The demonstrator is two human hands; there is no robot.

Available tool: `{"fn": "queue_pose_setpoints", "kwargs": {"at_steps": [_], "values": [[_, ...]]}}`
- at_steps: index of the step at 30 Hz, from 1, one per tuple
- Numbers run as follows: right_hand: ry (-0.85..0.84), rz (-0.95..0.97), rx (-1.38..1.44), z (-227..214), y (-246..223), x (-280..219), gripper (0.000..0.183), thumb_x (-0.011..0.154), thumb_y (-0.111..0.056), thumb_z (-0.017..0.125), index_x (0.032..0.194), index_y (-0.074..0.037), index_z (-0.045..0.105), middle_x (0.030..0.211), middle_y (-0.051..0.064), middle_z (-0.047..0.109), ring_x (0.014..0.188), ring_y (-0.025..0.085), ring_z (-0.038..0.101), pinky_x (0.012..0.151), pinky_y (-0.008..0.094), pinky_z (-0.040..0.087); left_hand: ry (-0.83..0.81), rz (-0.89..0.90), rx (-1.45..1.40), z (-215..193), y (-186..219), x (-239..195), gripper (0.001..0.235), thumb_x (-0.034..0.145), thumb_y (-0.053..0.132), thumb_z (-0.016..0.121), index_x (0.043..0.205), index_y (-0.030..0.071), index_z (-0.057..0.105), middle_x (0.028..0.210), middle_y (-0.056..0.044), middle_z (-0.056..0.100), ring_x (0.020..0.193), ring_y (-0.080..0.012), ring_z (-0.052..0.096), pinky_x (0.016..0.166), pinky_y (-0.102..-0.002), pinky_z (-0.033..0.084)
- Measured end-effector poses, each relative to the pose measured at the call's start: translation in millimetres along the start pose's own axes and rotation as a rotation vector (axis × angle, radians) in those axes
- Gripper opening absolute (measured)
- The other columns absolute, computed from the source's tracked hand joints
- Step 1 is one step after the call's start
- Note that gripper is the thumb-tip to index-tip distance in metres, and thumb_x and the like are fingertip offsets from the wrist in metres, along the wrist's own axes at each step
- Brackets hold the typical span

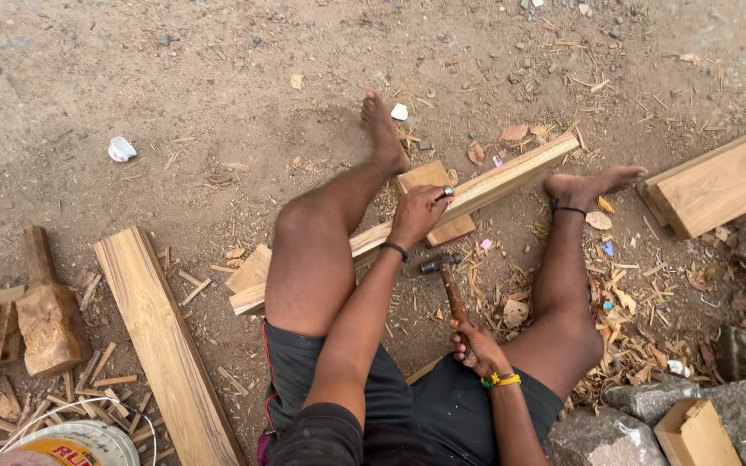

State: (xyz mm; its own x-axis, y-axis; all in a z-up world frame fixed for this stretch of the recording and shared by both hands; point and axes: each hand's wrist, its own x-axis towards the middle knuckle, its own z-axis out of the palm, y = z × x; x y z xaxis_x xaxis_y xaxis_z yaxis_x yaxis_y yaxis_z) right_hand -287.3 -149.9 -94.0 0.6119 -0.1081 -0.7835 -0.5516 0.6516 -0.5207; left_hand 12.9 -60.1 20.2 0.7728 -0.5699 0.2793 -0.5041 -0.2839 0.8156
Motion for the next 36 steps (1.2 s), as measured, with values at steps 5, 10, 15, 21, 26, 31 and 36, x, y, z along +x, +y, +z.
{"fn": "queue_pose_setpoints", "kwargs": {"at_steps": [5,10,15,21,26,31,36], "values": [[0.01,0.022,-0.006,-3.5,7.2,-9.3,0.02,0.094,-0.021,0.066,0.104,-0.009,0.054,0.068,0.0,0.051,0.048,0.009,0.046,0.04,0.027,0.041,0.009,0.083,0.069,8.0,1.7,-12.7,0.023,0.093,0.025,0.075,0.108,0.008,0.077,0.109,-0.01,0.077,0.102,-0.0275,0.07,0.093,-0.041,0.056],[0.023,0.014,-0.005,0.8,3.9,-9.1,0.023,0.095,-0.02,0.067,0.106,-0.009,0.05,0.069,0.001,0.052,0.048,0.01,0.045,0.041,0.026,0.041,0.0,0.108,0.027,-1.4,8.0,-13.1,0.021,0.093,0.021,0.073,0.107,0.006,0.077,0.104,-0.011,0.077,0.1,-0.03,0.069,0.094,-0.041,0.054],[0.01,0.015,0.042,1.0,5.6,-9.6,0.02,0.096,-0.014,0.06,0.109,-0.007,0.048,0.072,0.003,0.054,0.05,0.01,0.048,0.041,0.027,0.044,-0.039,0.08,-0.013,-5.7,5.0,-7.8,0.02,0.094,0.021,0.071,0.106,0.006,0.077,0.102,-0.011,0.076,0.1,-0.0294,0.069,0.092,-0.042,0.053],[0.021,-0.002,-0.012,0.8,7.9,-9.5,0.022,0.097,-0.012,0.059,0.113,-0.003,0.048,0.073,0.003,0.055,0.051,0.009,0.05,0.042,0.028,0.046,-0.02,0.02,-0.036,-13.0,-6.0,-9.7,0.016,0.094,0.019,0.072,0.103,0.008,0.079,0.108,-0.011,0.077,0.101,-0.0258,0.07,0.092,-0.04,0.053],[0.042,-0.017,-0.008,3.9,5.6,-13.4,0.025,0.096,-0.011,0.06,0.116,-0.006,0.046,0.074,0.003,0.056,0.052,0.009,0.051,0.043,0.028,0.047,0.029,-0.104,-0.137,-30.3,-3.4,-6.4,0.021,0.095,0.019,0.071,0.111,0.005,0.075,0.107,-0.013,0.076,0.093,-0.0253,0.074,0.085,-0.037,0.058],[0.006,-0.015,0.008,3.3,4.8,-11.8,0.025,0.097,-0.015,0.062,0.114,-0.004,0.047,0.074,0.003,0.056,0.052,0.009,0.052,0.043,0.028,0.048,0.061,0.053,0.027,-30.1,2.9,-9.0,0.018,0.093,0.016,0.072,0.106,0.004,0.076,0.1,-0.015,0.076,0.092,-0.0311,0.071,0.086,-0.042,0.054],[-0.007,-0.027,0.006,2.7,7.3,-10.9,0.023,0.097,-0.015,0.063,0.112,-0.003,0.049,0.074,0.003,0.056,0.052,0.009,0.051,0.043,0.028,0.047,0.073,0.006,-0.03,-29.5,0.4,-9.9,0.018,0.094,0.018,0.071,0.105,0.004,0.075,0.1,-0.015,0.075,0.091,-0.0307,0.071,0.084,-0.042,0.055]]}}
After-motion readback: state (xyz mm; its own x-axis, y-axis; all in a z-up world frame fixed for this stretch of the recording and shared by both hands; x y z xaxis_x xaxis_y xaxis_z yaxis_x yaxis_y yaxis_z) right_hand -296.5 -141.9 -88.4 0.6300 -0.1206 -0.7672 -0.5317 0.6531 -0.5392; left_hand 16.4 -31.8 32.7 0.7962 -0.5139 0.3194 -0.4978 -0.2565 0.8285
